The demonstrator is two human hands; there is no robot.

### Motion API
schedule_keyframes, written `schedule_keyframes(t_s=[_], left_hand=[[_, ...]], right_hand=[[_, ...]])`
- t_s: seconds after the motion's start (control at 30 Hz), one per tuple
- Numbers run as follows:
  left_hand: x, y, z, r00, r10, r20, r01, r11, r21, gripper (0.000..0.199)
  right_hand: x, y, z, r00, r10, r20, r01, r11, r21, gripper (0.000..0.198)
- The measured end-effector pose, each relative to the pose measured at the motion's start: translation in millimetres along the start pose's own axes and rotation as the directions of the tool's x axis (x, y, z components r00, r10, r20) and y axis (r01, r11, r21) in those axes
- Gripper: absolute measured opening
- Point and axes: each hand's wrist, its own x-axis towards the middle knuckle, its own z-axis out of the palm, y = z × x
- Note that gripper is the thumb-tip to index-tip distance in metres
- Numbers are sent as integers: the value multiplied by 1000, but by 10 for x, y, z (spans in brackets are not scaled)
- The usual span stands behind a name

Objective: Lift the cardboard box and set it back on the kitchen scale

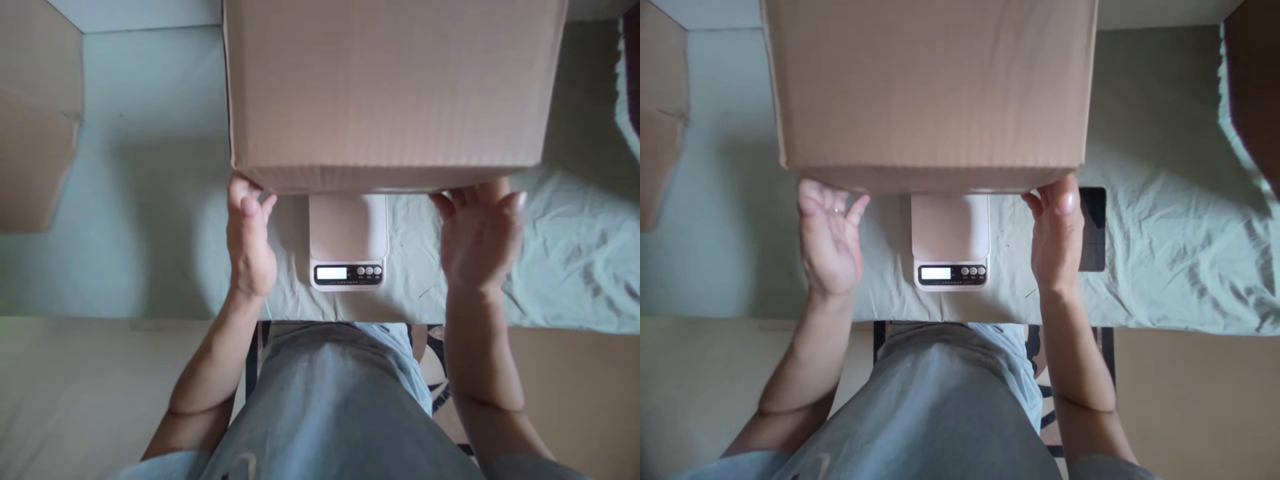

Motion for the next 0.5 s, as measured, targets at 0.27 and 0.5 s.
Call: schedule_keyframes(t_s=[0.27,0.5], left_hand=[[632,-417,194,1000,-7,-2,7,999,34,61],[595,-802,158,997,-74,0,74,996,41,63]], right_hand=[[617,570,20,999,40,13,-39,998,-48,59],[561,804,54,993,120,11,-119,993,-11,56]])
